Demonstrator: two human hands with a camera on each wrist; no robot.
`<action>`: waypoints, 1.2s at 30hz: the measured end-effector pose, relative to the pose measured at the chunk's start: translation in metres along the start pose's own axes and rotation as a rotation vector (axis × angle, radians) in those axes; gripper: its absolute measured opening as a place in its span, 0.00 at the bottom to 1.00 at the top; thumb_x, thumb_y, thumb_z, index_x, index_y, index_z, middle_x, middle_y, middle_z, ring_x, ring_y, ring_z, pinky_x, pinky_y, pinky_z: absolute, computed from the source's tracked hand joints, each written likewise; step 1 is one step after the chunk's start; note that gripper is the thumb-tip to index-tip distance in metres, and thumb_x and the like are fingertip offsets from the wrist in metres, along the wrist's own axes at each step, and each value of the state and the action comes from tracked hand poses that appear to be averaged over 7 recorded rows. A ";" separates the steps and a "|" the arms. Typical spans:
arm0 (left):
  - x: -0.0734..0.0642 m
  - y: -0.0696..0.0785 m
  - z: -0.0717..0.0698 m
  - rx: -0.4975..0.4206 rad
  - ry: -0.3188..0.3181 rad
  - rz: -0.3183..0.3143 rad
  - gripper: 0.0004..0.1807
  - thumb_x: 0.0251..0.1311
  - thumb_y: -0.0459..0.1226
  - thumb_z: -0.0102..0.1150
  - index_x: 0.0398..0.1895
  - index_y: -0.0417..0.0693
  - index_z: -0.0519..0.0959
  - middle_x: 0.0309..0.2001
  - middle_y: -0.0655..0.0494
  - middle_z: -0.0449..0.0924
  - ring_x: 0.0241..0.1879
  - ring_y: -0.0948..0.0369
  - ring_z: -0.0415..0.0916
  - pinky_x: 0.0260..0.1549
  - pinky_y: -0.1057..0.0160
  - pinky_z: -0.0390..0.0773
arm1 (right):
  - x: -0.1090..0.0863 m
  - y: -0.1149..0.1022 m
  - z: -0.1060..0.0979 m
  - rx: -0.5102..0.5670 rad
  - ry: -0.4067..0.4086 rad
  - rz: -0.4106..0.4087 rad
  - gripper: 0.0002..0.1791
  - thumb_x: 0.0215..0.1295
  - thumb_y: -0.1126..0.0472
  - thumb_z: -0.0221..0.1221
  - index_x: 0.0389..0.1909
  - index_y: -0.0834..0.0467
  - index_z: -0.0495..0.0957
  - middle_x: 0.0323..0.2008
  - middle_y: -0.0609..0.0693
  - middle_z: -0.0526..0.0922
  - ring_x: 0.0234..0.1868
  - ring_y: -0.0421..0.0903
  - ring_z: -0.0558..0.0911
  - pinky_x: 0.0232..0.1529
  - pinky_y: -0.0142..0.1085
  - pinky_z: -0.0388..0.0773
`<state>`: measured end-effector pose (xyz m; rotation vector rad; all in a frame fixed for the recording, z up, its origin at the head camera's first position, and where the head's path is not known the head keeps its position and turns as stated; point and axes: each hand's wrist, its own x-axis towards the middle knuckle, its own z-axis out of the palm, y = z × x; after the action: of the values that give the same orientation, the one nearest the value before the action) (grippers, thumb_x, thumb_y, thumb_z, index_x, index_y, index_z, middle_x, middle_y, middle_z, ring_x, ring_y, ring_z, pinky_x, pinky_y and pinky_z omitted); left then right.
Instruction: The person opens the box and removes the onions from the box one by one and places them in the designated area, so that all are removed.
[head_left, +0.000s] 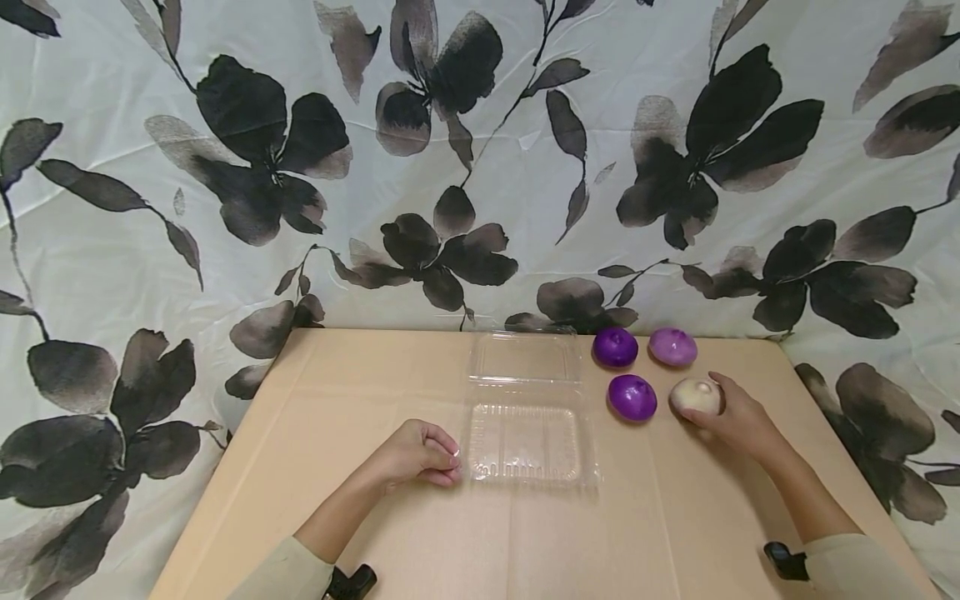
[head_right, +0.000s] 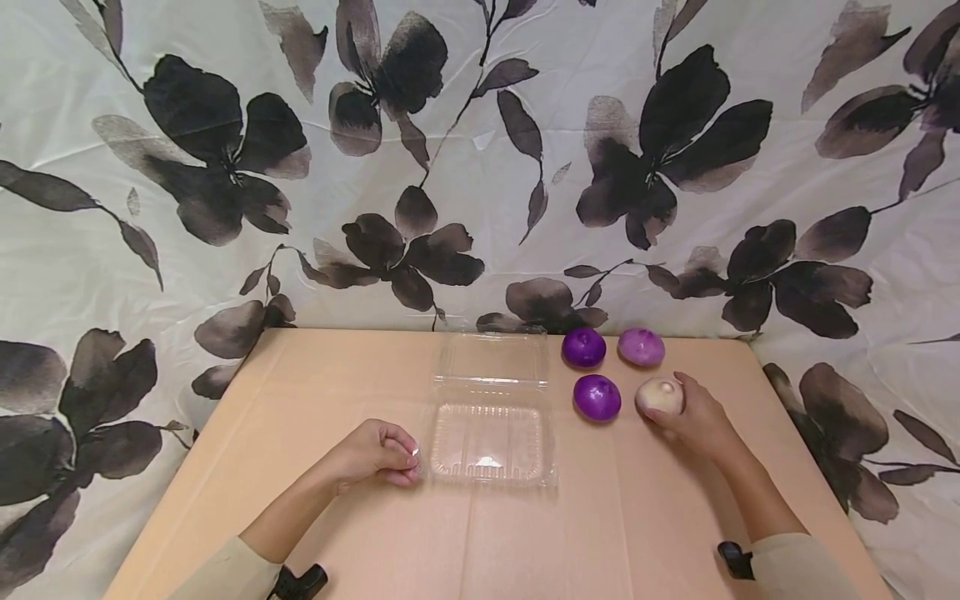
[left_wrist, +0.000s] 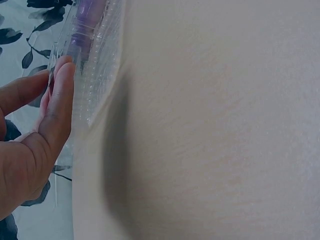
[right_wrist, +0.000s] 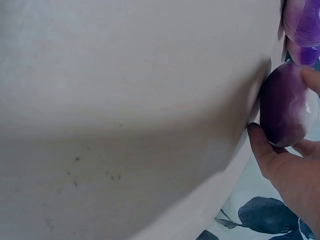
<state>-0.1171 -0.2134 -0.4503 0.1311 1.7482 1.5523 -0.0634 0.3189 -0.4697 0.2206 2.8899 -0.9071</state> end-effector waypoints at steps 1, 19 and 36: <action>0.000 0.000 0.000 0.000 -0.002 0.000 0.08 0.61 0.23 0.66 0.41 0.27 0.77 0.35 0.32 0.87 0.34 0.48 0.90 0.36 0.56 0.93 | -0.001 0.000 0.000 0.007 -0.006 0.013 0.52 0.68 0.48 0.67 0.72 0.81 0.51 0.65 0.84 0.63 0.63 0.78 0.69 0.60 0.69 0.74; -0.003 0.002 -0.001 -0.002 -0.011 -0.010 0.09 0.61 0.23 0.66 0.42 0.27 0.77 0.35 0.34 0.87 0.35 0.48 0.90 0.37 0.56 0.93 | -0.004 0.005 0.009 0.096 -0.019 0.042 0.59 0.68 0.48 0.66 0.74 0.83 0.39 0.68 0.87 0.55 0.67 0.81 0.63 0.65 0.73 0.66; 0.003 0.009 -0.007 0.005 -0.022 -0.009 0.09 0.61 0.23 0.65 0.42 0.25 0.77 0.34 0.35 0.88 0.34 0.49 0.90 0.36 0.57 0.93 | 0.002 0.010 0.007 0.084 -0.046 0.071 0.60 0.69 0.46 0.65 0.75 0.82 0.38 0.69 0.88 0.53 0.67 0.82 0.62 0.64 0.74 0.66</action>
<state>-0.1275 -0.2149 -0.4441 0.1419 1.7331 1.5348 -0.0630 0.3235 -0.4814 0.3034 2.7855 -1.0087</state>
